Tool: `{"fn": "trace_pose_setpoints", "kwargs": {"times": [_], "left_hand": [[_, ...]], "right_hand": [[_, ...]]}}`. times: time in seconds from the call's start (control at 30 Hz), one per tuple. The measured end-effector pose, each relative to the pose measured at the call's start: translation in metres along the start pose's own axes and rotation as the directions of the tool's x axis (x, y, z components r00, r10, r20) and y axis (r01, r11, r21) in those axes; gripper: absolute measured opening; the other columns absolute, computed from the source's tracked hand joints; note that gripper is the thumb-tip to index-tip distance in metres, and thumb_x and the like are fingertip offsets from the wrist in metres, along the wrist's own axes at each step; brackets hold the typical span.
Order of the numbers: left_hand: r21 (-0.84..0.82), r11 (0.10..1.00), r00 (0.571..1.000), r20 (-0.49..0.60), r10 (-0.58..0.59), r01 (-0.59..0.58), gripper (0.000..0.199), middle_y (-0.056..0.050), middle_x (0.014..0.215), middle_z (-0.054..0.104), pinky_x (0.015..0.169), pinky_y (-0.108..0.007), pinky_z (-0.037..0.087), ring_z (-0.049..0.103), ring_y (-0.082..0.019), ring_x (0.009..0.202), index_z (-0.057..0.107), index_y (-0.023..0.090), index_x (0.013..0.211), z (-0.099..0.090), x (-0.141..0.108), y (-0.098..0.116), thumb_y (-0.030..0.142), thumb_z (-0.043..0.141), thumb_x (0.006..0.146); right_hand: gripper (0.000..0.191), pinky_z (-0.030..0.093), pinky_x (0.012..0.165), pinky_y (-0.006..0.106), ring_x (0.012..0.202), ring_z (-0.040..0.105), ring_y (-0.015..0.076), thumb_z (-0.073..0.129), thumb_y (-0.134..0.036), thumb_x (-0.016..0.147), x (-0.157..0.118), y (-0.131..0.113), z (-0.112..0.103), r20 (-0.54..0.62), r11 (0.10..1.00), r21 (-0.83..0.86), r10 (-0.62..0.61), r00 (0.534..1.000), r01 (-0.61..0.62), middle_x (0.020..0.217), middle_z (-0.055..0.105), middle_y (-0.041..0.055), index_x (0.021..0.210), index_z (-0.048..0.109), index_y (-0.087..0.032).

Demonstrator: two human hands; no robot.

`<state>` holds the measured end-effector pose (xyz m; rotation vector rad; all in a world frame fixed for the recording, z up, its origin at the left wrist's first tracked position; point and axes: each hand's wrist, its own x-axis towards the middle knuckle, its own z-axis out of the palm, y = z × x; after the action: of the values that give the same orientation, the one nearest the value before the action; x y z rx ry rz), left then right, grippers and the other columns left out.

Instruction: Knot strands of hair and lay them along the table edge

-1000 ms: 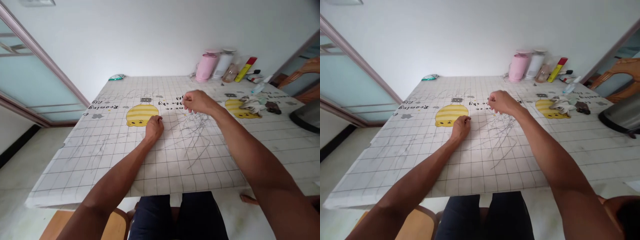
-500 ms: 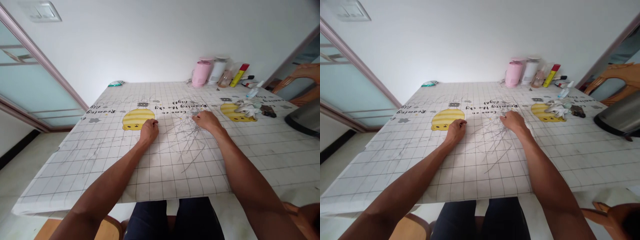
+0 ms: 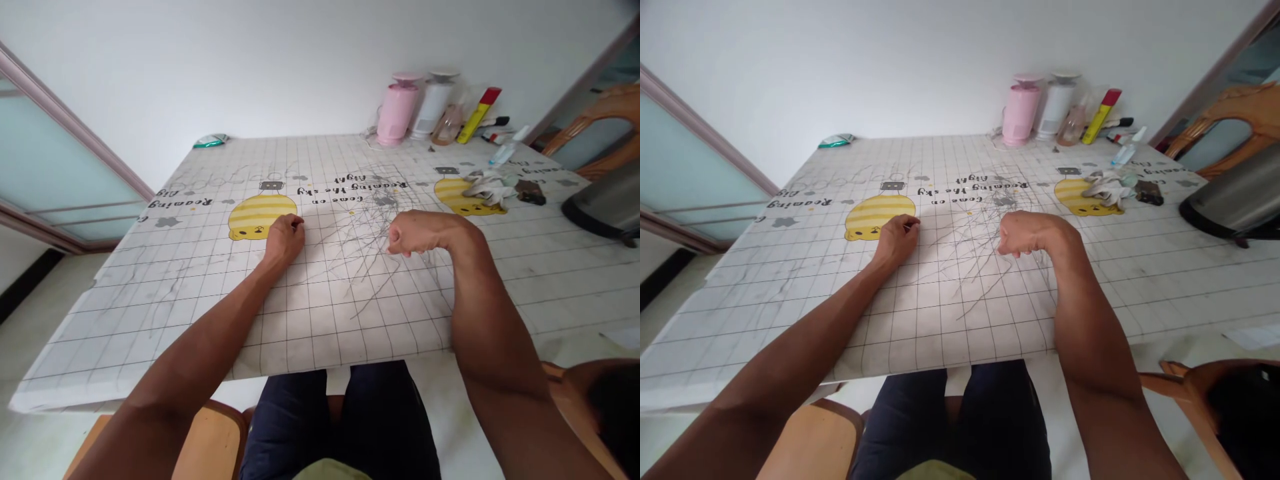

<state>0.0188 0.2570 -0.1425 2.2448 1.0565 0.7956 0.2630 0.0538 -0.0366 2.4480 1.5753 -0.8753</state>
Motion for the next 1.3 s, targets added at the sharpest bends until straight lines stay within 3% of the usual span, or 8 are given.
{"fn": "trace_pose_setpoints", "kwargs": {"times": [0.2,0.3,0.43,0.6,0.8,1.07,1.2,1.3], "left_hand": [[-0.006,1.000,1.000,0.002,-0.004,0.004,0.021,-0.012,0.110,0.078,0.096,-0.040,0.057,0.071,-0.026,0.097,0.079,0.016,0.107,-0.001,0.000,0.000,0.020,0.061,0.096],[-0.004,1.000,1.000,0.003,0.001,-0.001,0.021,-0.013,0.110,0.078,0.095,-0.040,0.057,0.071,-0.025,0.095,0.079,0.015,0.107,-0.002,-0.001,0.000,0.019,0.061,0.096],[0.001,1.000,1.000,0.000,0.004,-0.004,0.022,-0.013,0.110,0.078,0.096,-0.039,0.057,0.072,-0.024,0.095,0.079,0.015,0.109,-0.002,-0.001,-0.001,0.020,0.062,0.097],[0.010,1.000,1.000,-0.001,0.007,-0.007,0.021,-0.012,0.109,0.078,0.099,-0.040,0.057,0.072,-0.024,0.097,0.079,0.015,0.109,-0.002,-0.001,0.000,0.019,0.062,0.097],[0.005,1.000,1.000,0.015,-0.005,0.005,0.020,-0.013,0.110,0.078,0.096,-0.038,0.057,0.071,-0.024,0.097,0.079,0.015,0.109,-0.005,-0.003,0.003,0.020,0.062,0.098],[-0.007,1.000,1.000,0.030,-0.007,0.007,0.019,-0.013,0.110,0.078,0.096,-0.038,0.057,0.071,-0.024,0.096,0.077,0.015,0.109,-0.010,-0.006,0.005,0.022,0.063,0.098],[-0.010,1.000,1.000,0.030,-0.009,0.009,0.019,-0.013,0.107,0.078,0.096,-0.039,0.057,0.072,-0.025,0.097,0.077,0.014,0.107,-0.010,-0.006,0.005,0.022,0.063,0.098],[-0.046,0.999,1.000,-0.014,-0.021,0.020,0.019,-0.013,0.109,0.078,0.096,-0.038,0.057,0.072,-0.024,0.095,0.077,0.014,0.107,-0.014,-0.005,0.007,0.024,0.062,0.099]], "right_hand": [[0.014,0.039,0.057,0.036,0.062,0.062,0.0233,0.078,-0.014,0.074,0.002,-0.035,0.015,-0.026,0.961,-0.275,0.014,1.000,-0.021,0.072,0.067,0.0103,0.066,0.066,-0.017],[0.013,0.039,0.057,0.036,0.064,0.063,0.0240,0.072,-0.007,0.073,0.001,-0.047,0.020,-0.045,0.946,-0.325,-0.003,0.999,-0.012,0.075,0.067,0.0106,0.070,0.065,-0.018],[0.020,0.037,0.058,0.036,0.065,0.060,0.0236,0.073,-0.005,0.070,0.002,-0.045,0.023,-0.047,0.950,-0.312,-0.017,0.999,0.001,0.070,0.063,0.0089,0.065,0.061,-0.019],[0.023,0.030,0.058,0.034,0.061,0.050,0.0167,0.072,-0.011,0.074,0.007,-0.023,0.014,-0.041,0.970,-0.129,-0.215,0.976,0.208,0.066,0.058,0.0013,0.062,0.055,-0.020],[0.017,0.028,0.058,0.031,0.058,0.040,0.0114,0.069,-0.018,0.079,0.003,-0.009,0.002,-0.097,0.905,0.112,-0.402,0.910,0.411,0.060,0.050,-0.0046,0.067,0.057,-0.020],[0.020,0.033,0.049,0.027,0.052,0.055,0.0138,0.074,-0.029,0.081,-0.007,0.005,-0.004,-0.010,0.861,0.417,-0.316,0.949,0.291,0.063,0.062,0.0005,0.071,0.059,-0.021],[0.023,0.031,0.044,0.026,0.047,0.051,0.0120,0.074,-0.032,0.082,-0.008,0.029,-0.008,-0.144,0.800,0.527,-0.248,0.958,0.286,0.061,0.061,0.0016,0.069,0.058,-0.021],[0.023,0.030,0.042,0.025,0.047,0.048,0.0116,0.076,-0.032,0.082,-0.005,0.042,-0.010,-0.251,0.674,0.675,-0.173,0.952,0.301,0.061,0.061,0.0026,0.072,0.058,-0.021]]}}
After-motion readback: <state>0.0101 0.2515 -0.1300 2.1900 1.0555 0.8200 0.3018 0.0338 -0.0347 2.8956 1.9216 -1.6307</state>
